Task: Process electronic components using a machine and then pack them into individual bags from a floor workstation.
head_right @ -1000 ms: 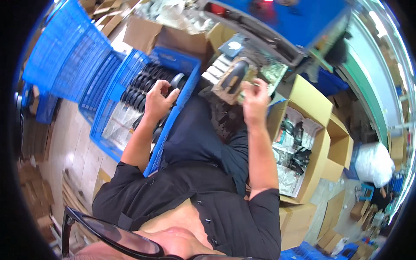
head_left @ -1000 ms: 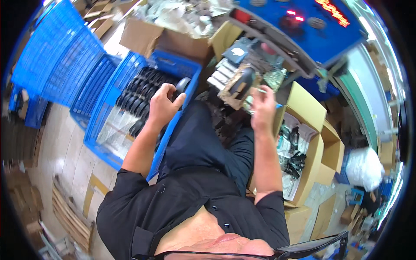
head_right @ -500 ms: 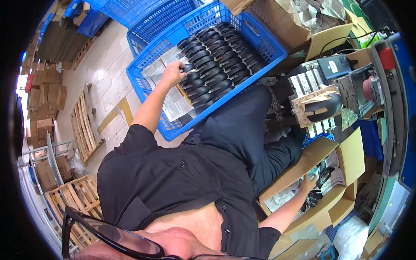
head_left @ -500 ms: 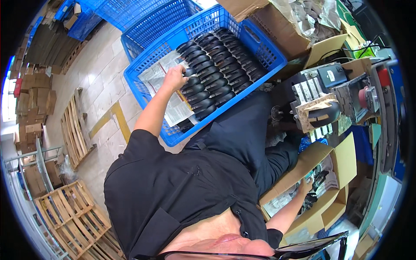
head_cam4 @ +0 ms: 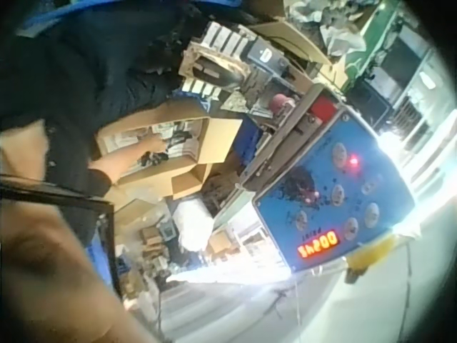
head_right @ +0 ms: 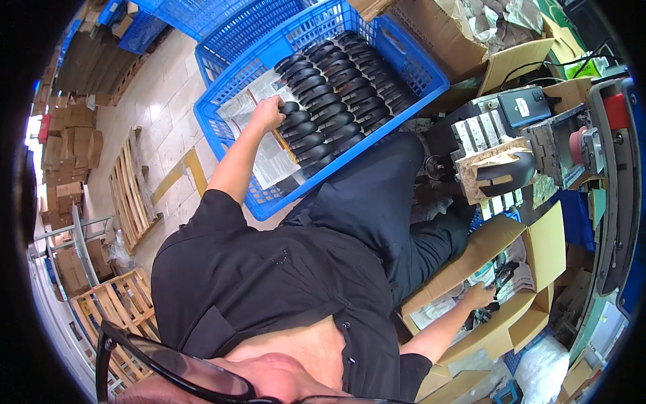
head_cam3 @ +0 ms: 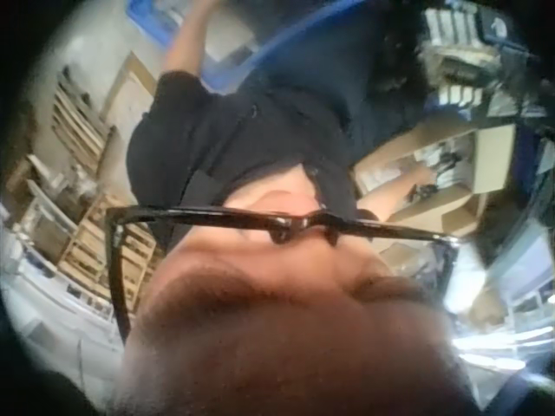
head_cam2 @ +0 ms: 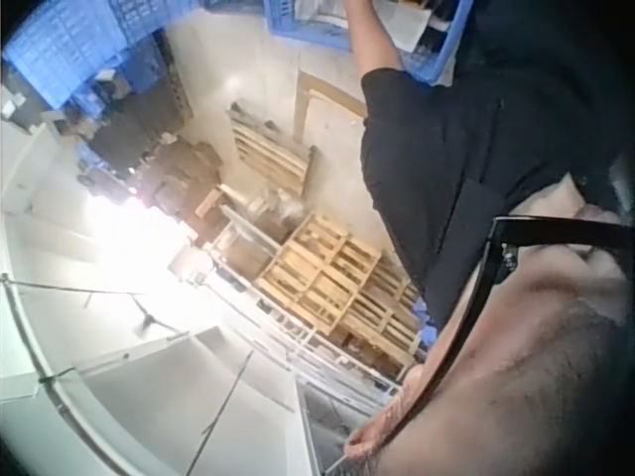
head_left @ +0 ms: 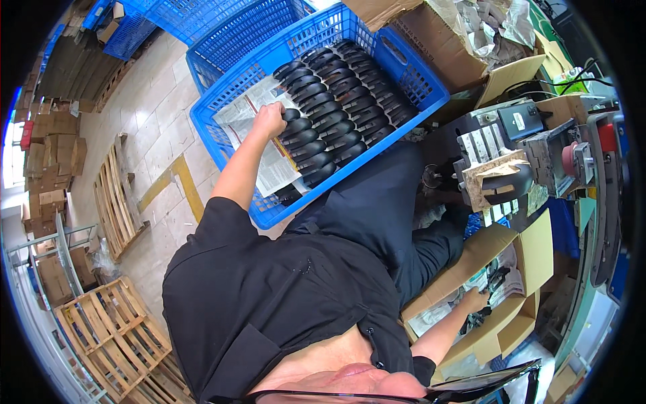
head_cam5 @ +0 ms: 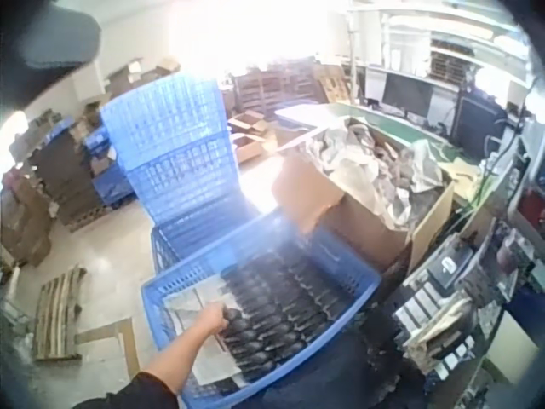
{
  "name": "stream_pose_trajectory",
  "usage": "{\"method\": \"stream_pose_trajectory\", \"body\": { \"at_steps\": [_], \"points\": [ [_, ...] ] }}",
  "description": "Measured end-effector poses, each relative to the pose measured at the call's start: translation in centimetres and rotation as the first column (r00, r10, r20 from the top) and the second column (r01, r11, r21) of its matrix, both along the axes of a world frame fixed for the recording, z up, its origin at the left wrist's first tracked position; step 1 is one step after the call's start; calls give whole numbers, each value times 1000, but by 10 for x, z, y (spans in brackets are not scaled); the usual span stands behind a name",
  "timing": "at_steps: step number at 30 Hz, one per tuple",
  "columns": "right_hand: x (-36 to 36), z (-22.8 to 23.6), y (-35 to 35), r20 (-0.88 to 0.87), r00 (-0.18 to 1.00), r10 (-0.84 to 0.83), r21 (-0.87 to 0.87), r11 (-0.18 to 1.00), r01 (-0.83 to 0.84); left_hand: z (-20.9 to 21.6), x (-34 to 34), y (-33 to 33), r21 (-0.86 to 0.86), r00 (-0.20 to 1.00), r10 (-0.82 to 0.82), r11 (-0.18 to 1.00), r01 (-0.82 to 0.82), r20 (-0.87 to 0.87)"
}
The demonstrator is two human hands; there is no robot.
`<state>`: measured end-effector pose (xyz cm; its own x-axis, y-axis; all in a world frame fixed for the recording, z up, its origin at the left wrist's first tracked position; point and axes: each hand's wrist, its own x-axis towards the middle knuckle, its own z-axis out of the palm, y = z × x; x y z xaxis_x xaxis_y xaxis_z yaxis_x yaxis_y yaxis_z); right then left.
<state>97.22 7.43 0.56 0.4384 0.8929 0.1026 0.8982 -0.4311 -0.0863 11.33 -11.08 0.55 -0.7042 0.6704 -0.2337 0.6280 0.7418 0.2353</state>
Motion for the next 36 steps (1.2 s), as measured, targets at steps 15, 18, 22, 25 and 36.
{"method": "stream_pose_trajectory", "body": {
  "at_steps": [15,18,22,25,36],
  "points": [
    [25,-18,-2,0,1000,-12,-128,992,12,38,90,14,215,988,-151,965,149,-8],
    [-15,13,-3,199,968,-153,-48,985,165,36,127,5,336,966,-254,907,252,-40],
    [-43,38,-22,200,912,-358,-137,912,388,55,163,16,432,936,-351,846,312,11],
    [1,11,-32,117,981,-157,-236,955,181,72,178,27,473,924,-382,818,326,25],
    [18,36,-67,-285,958,10,505,852,141,118,218,73,668,908,-418,680,303,13]
  ]
}}
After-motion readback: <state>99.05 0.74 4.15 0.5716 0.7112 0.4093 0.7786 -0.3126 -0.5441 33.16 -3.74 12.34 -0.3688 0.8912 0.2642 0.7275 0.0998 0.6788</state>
